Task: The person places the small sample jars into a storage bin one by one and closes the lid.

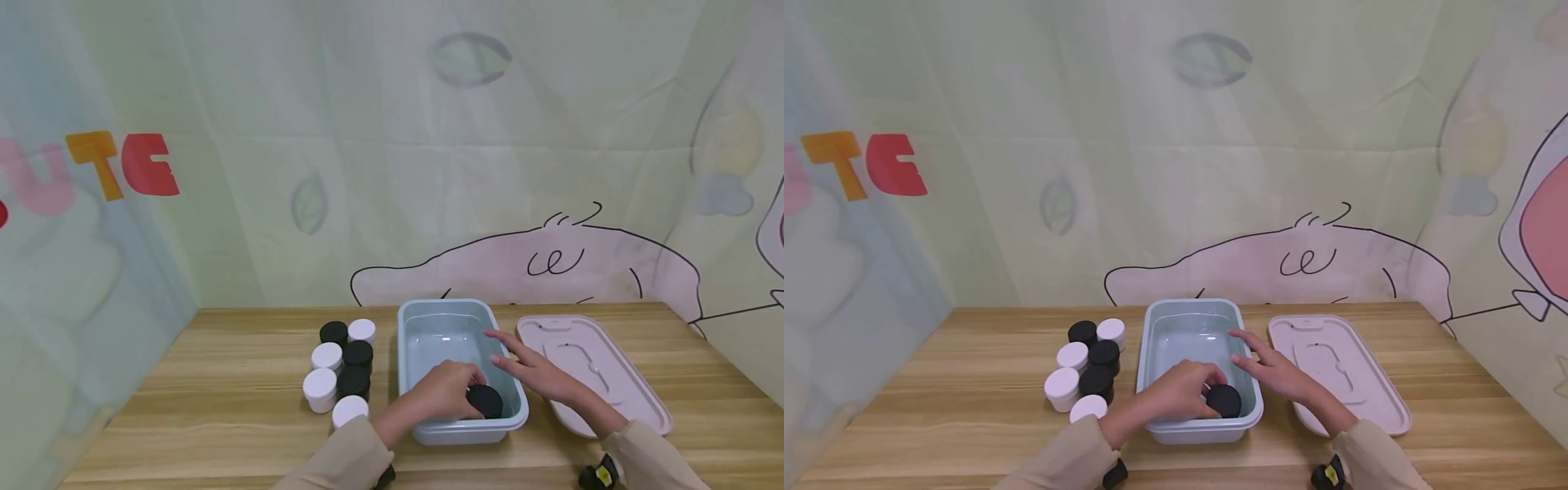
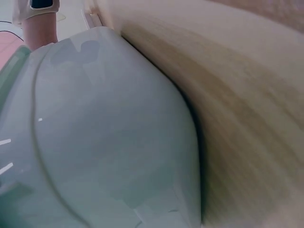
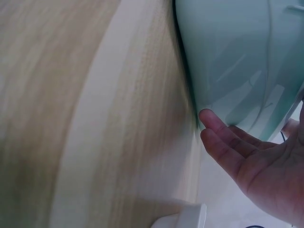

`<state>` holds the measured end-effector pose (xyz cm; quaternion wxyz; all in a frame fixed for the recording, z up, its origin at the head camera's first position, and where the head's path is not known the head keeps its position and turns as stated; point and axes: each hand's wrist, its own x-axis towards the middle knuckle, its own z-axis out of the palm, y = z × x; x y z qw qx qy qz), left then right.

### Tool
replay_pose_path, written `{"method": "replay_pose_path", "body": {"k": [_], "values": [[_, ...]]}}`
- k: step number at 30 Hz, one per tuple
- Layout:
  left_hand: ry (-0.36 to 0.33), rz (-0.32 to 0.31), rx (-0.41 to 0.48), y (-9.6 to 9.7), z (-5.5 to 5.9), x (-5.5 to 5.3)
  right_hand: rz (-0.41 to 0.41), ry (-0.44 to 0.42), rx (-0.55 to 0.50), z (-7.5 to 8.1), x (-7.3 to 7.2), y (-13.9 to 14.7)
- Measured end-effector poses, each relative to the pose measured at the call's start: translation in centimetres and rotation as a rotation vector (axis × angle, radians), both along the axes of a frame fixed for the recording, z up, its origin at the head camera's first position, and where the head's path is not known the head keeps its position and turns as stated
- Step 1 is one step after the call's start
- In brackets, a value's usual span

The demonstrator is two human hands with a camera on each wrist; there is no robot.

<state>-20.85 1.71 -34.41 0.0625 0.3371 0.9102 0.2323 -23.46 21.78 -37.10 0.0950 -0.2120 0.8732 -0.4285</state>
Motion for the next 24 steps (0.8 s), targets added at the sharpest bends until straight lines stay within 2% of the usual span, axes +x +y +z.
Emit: {"method": "replay_pose_path", "body": {"k": [8, 13, 16, 20, 24], "values": [[0.010, -0.013, -0.028, 0.3, 0.0, -0.1, -0.005, 0.008, 0.002, -0.1, -0.1, 0.1], [-0.011, -0.010, -0.030, 0.3, 0.0, 0.0, -0.001, 0.006, 0.005, -0.1, -0.1, 0.1], [-0.045, -0.002, -0.018, 0.0, 0.4, 0.1, 0.007, 0.007, 0.001, -0.2, -0.1, 0.1], [-0.102, 0.024, 0.052, -1.1, 1.4, 0.3, 0.010, 0.010, 0.000, -0.1, -0.1, 0.1], [-0.101, 0.045, 0.137, -2.6, 2.2, 0.6, 0.002, 0.001, 0.001, 0.0, 0.0, 0.1]]}}
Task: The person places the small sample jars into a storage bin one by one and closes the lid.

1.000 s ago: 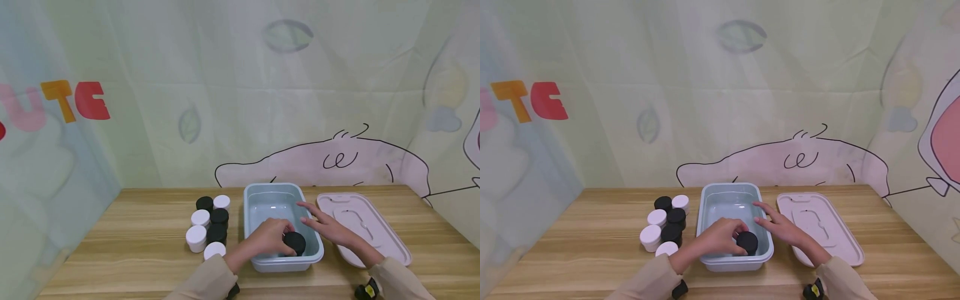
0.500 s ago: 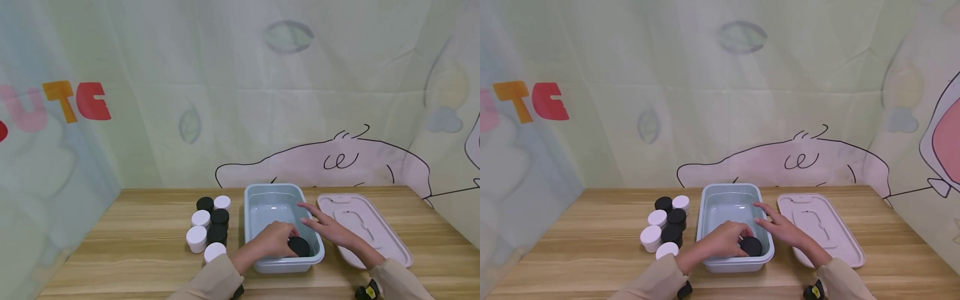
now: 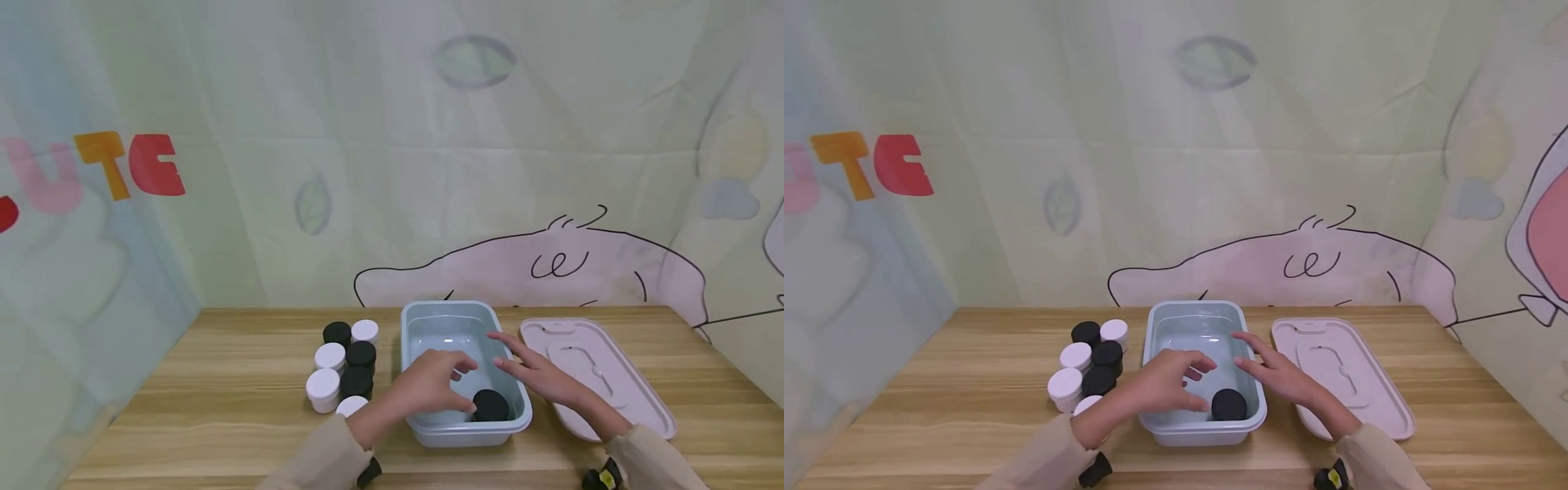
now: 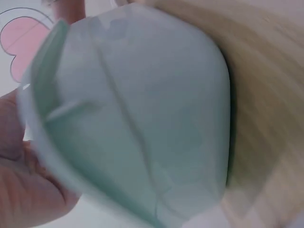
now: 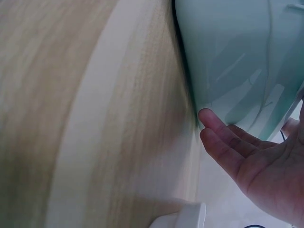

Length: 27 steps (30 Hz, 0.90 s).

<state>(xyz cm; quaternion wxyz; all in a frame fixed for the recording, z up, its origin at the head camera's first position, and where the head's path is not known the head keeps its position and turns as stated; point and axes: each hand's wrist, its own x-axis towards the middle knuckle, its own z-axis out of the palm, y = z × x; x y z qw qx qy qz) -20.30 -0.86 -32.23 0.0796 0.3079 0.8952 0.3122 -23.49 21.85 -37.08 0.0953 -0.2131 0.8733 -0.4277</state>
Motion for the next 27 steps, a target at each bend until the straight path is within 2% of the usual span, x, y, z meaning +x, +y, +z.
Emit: {"method": "replay_pose_path", "body": {"k": [3, 7, 11, 17, 22, 27], "values": [[0.016, 0.016, 0.042, -1.3, 0.6, 0.3, -0.007, -0.007, 0.005, 0.1, 0.0, 0.0], [-0.008, 0.051, 0.103, -3.3, 1.3, 0.8, -0.011, -0.012, 0.011, 0.2, 0.0, 0.0], [0.007, 0.092, 0.165, -5.3, 1.4, 1.4, -0.015, -0.014, 0.011, 0.1, -0.1, 0.0], [0.059, 0.155, 0.251, -7.6, 0.9, 2.1, -0.014, -0.005, 0.013, 0.0, -0.1, 0.1], [0.066, 0.218, 0.309, -9.4, 0.1, 2.6, -0.005, -0.005, 0.007, 0.0, 0.0, 0.1], [0.051, 0.253, 0.336, -11.1, -0.8, 2.9, -0.008, -0.015, 0.007, 0.1, 0.1, 0.0]]}}
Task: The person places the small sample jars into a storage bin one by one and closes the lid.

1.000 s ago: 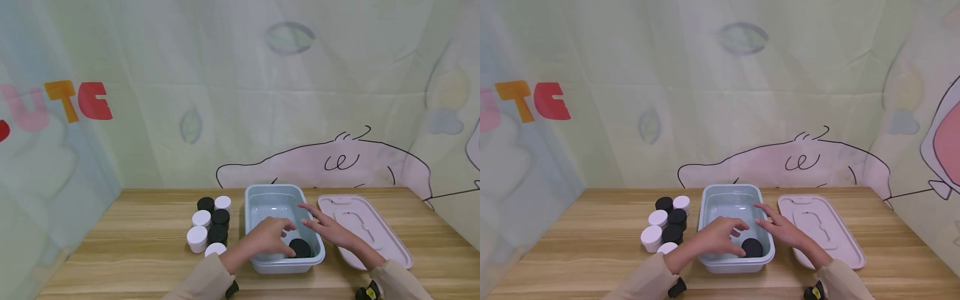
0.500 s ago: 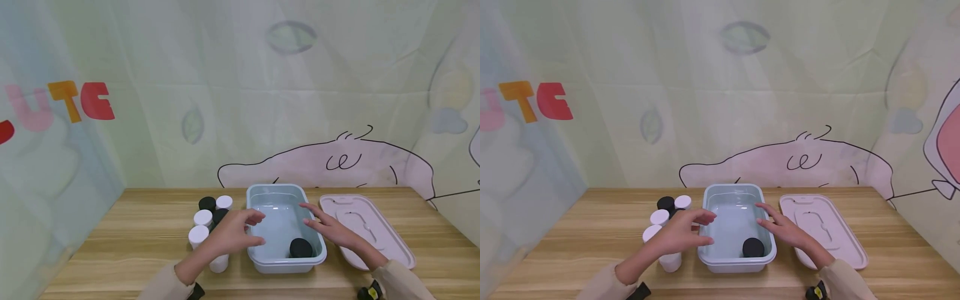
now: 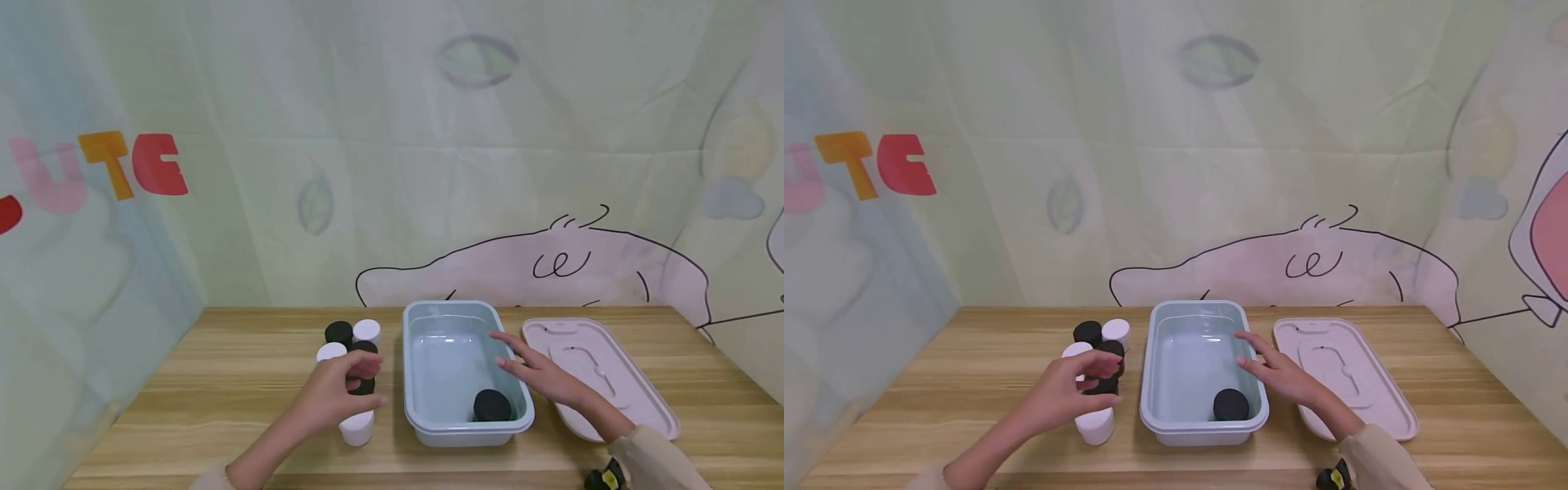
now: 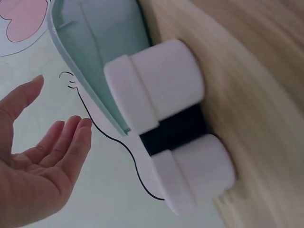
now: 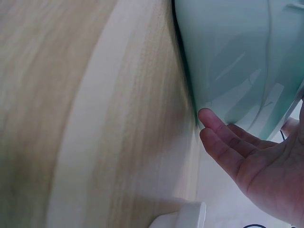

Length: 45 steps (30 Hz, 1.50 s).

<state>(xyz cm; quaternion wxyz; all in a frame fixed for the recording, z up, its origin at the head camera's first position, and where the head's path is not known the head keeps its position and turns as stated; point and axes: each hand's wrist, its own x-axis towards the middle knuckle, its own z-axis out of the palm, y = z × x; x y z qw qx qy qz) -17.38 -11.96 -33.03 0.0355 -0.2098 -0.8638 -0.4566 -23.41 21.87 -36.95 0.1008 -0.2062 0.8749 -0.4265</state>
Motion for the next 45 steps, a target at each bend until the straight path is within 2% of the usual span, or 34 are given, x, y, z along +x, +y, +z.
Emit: {"method": "replay_pose_path", "body": {"k": [8, 12, 19, 28, 37, 45], "values": [[-0.101, 0.030, 0.006, -1.8, -1.0, 0.7, -0.008, -0.001, 0.010, 0.0, 0.0, 0.1], [-0.122, 0.051, 0.001, -2.4, -1.5, 0.9, -0.011, -0.004, 0.011, -0.1, -0.1, 0.1], [-0.140, 0.036, -0.016, -3.2, -2.3, 1.0, -0.016, -0.007, 0.012, -0.1, -0.1, 0.0], [-0.139, 0.004, -0.040, -3.3, -3.0, 0.9, -0.019, -0.010, 0.010, 0.1, 0.0, -0.1], [-0.061, -0.001, -0.152, -2.9, -3.1, 0.9, -0.015, -0.010, 0.005, 0.0, 0.0, 0.0], [-0.050, -0.012, -0.159, -2.9, -3.1, 0.9, -0.011, -0.019, -0.006, 0.1, 0.1, -0.1]]}}
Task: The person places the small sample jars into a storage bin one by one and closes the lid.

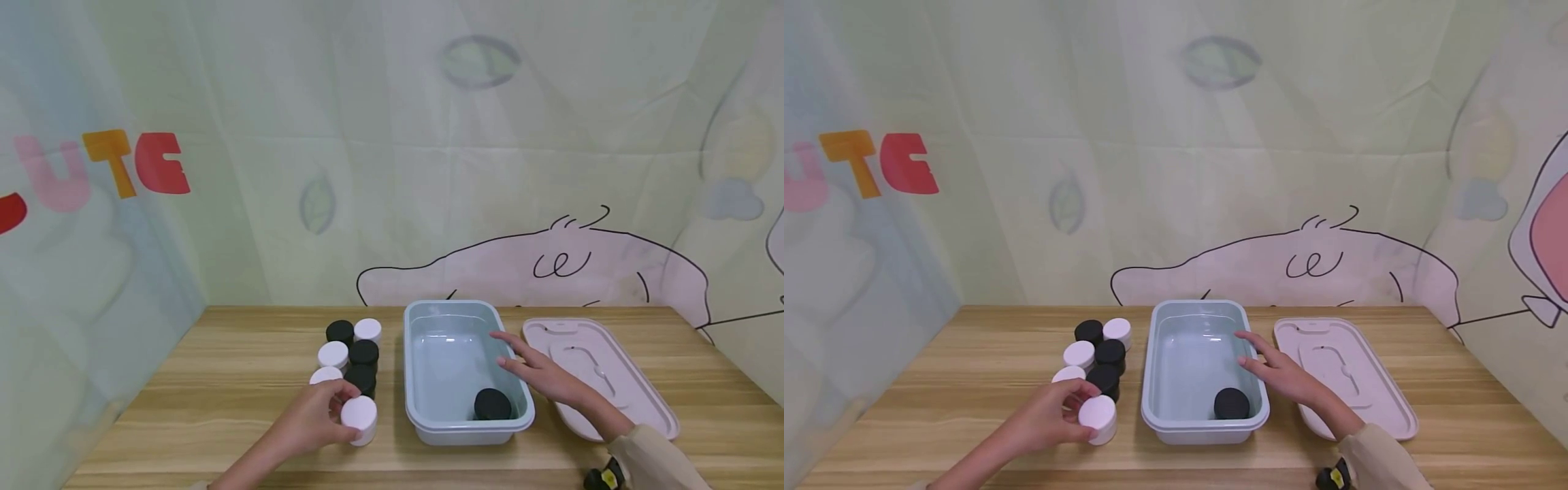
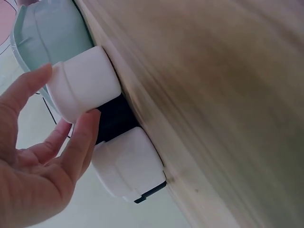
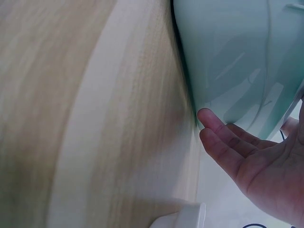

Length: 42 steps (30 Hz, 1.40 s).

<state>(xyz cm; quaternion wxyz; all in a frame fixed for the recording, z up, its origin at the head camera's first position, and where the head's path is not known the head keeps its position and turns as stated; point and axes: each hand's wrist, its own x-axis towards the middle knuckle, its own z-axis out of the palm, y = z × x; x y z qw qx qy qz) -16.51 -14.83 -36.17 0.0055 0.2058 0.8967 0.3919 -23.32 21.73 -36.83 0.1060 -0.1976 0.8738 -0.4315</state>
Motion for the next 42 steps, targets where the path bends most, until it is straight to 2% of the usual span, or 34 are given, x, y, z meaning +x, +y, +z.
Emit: {"method": "replay_pose_path", "body": {"k": [7, 12, 17, 22, 25, 30, 42], "values": [[-0.037, 0.037, 0.059, -0.1, 0.9, 0.1, 0.019, 0.010, 0.006, 0.2, 0.0, 0.0], [0.010, 0.054, 0.106, 0.1, 2.7, 0.1, 0.006, 0.000, 0.006, 0.2, 0.0, 0.1], [0.054, 0.053, 0.160, 0.8, 4.4, -0.1, 0.006, -0.003, -0.003, 0.1, 0.0, 0.1], [0.043, 0.040, 0.192, 2.1, 5.7, -0.4, 0.009, 0.005, -0.005, 0.0, -0.1, 0.1], [0.044, 0.007, 0.231, 3.0, 6.1, -0.7, 0.009, 0.009, -0.001, -0.1, -0.1, 0.1], [0.058, -0.034, 0.240, 4.7, 6.4, -1.4, 0.002, 0.009, 0.003, -0.1, -0.2, 0.1], [0.047, -0.153, 0.110, 8.3, 5.4, -3.8, -0.006, 0.002, 0.002, -0.2, -0.2, 0.2]]}}
